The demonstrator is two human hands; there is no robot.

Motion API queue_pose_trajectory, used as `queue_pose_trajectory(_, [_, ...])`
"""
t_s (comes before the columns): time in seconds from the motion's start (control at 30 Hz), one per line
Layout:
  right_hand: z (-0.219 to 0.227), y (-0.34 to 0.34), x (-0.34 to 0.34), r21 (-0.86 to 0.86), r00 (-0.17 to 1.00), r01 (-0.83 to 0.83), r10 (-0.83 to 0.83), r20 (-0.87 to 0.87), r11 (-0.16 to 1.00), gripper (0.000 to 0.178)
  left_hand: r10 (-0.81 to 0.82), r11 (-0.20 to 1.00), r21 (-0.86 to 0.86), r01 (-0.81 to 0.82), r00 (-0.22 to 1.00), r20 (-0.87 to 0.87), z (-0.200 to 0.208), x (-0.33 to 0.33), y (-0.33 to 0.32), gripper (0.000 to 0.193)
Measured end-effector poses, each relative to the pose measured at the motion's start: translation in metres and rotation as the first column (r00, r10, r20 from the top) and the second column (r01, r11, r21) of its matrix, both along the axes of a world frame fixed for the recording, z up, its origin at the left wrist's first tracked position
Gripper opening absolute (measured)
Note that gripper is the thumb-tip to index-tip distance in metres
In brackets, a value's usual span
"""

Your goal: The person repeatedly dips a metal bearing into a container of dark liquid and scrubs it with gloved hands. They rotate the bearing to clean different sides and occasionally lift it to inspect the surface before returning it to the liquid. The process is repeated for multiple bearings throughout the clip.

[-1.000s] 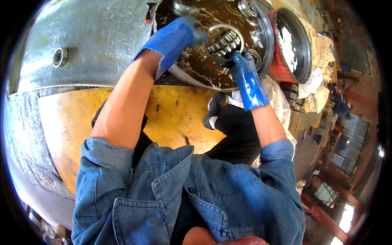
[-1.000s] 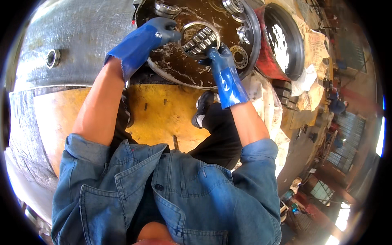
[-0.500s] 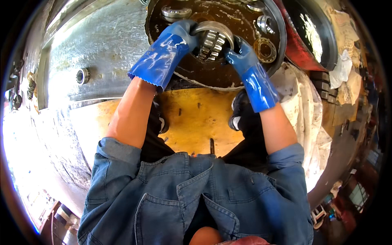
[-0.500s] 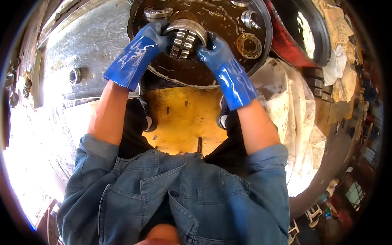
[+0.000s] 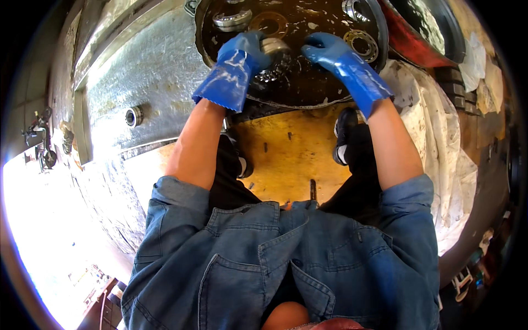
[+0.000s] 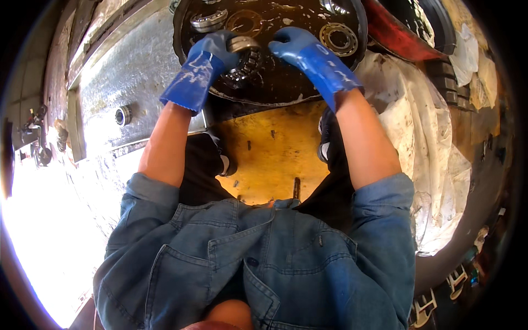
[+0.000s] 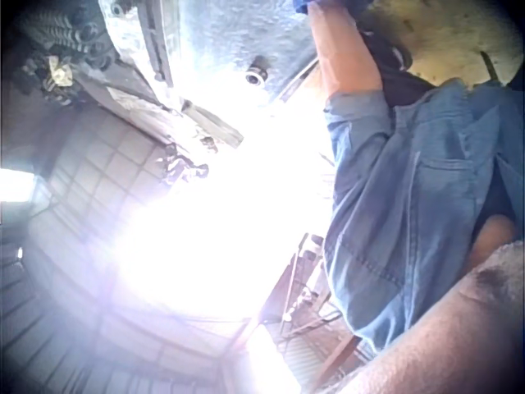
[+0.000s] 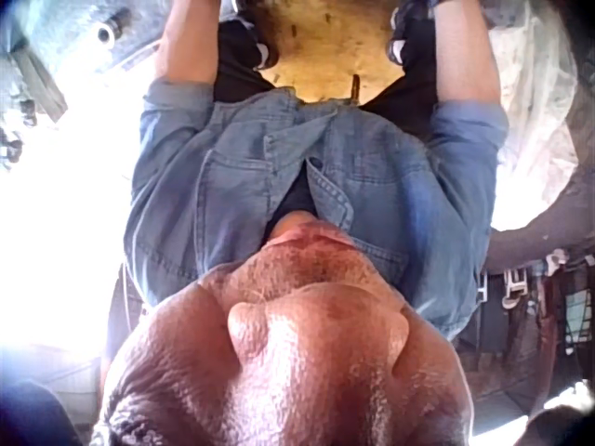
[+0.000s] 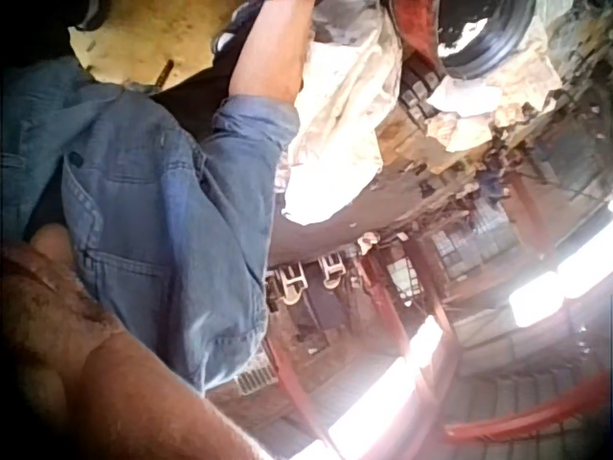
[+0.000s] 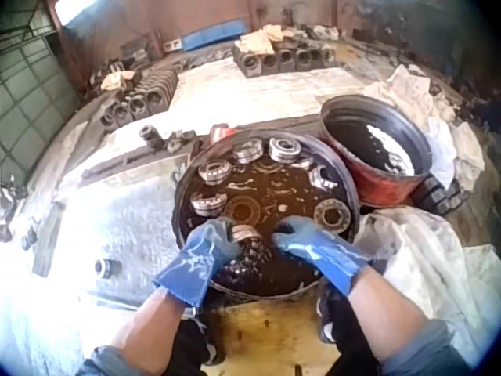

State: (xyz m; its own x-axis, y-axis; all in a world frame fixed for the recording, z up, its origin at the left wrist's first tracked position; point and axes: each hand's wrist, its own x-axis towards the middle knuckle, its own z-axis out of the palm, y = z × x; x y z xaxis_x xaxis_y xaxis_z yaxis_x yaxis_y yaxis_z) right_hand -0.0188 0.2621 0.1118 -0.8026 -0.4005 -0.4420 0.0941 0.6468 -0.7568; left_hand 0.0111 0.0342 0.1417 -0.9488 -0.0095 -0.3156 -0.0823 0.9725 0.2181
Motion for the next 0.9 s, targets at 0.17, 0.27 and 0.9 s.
queue_pose_trajectory(0.17, [-0.014, -0.018, 0.013, 0.019, 0.986, 0.064, -0.06, -0.154, 0.998, 0.054, -0.068, 0.993, 0.104, 0.061, 0.995, 0.067, -0.035, 0.012, -0.007, 0.044])
queue_pose_trajectory(0.27, [-0.013, -0.016, 0.016, 0.09, 0.985, 0.056, -0.041, -0.167, 0.994, 0.056, -0.284, 0.937, -0.199, 0.286, 0.958, 0.041, -0.061, 0.014, -0.009, 0.05])
queue_pose_trajectory(0.9, [-0.045, -0.067, 0.026, 0.102, 0.885, -0.404, 0.417, -0.208, 0.909, 0.041, -0.117, 0.991, -0.058, 0.124, 0.987, 0.112, -0.057, 0.029, -0.006, 0.058])
